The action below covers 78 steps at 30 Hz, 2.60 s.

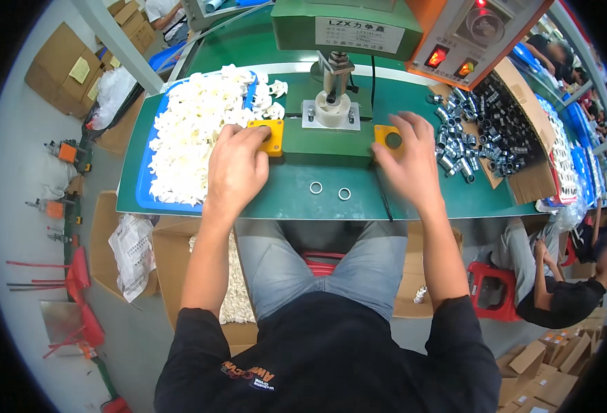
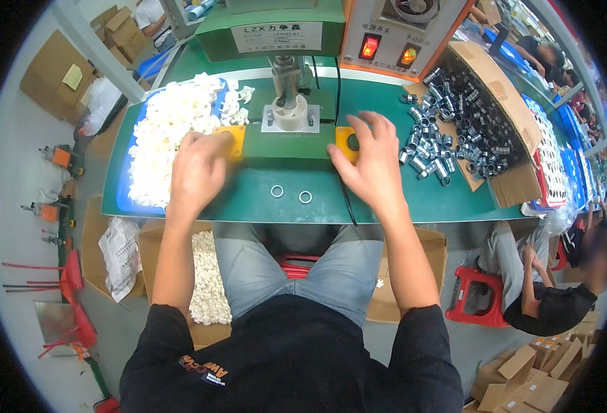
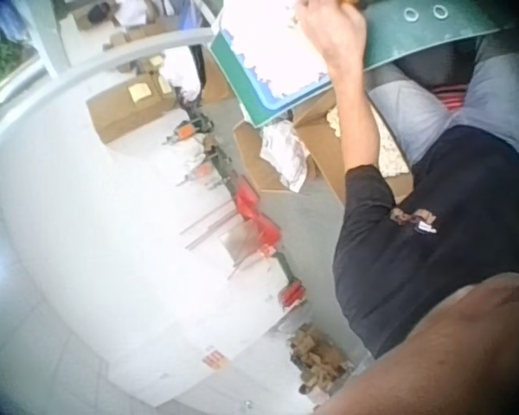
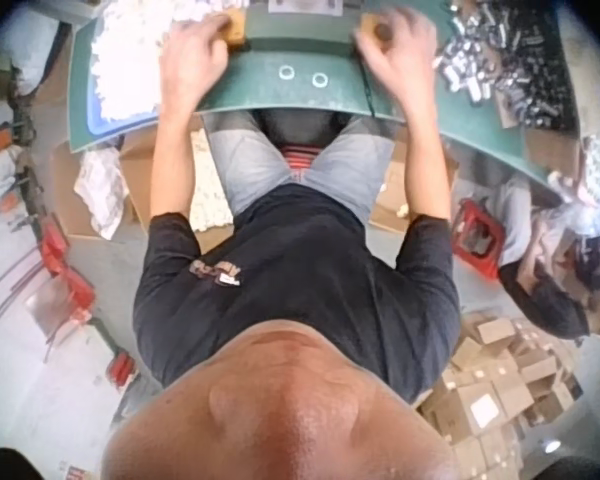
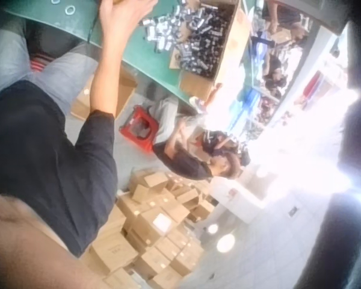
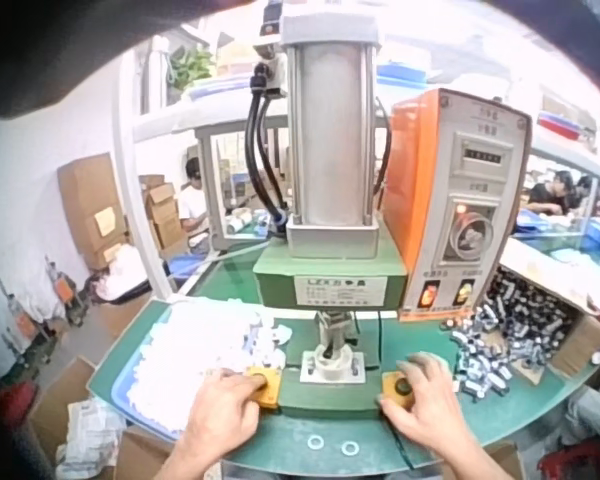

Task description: Assembling small plastic parts into metal rings using a bench-top press machine.

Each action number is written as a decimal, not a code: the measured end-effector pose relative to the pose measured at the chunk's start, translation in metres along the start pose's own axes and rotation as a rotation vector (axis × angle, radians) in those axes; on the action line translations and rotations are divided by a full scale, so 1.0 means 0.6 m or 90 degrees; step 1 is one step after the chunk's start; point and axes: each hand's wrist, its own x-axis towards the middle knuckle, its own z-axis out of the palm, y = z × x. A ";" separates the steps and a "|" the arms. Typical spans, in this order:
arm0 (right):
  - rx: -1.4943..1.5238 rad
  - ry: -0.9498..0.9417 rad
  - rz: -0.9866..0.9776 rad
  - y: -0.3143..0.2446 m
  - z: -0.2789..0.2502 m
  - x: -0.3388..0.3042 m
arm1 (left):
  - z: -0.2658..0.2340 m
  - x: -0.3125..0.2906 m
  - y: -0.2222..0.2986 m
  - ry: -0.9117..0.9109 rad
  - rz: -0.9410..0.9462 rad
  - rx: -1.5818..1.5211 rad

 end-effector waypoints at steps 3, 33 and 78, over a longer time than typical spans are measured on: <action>0.109 0.010 -0.001 -0.019 0.019 0.041 | -0.010 0.002 0.001 0.050 0.036 0.024; -0.167 -0.272 0.128 0.071 -0.279 -0.182 | 0.021 0.089 -0.124 -0.150 0.064 0.206; 0.493 0.206 0.077 -0.073 0.101 0.147 | 0.024 0.028 0.039 0.102 0.068 -0.006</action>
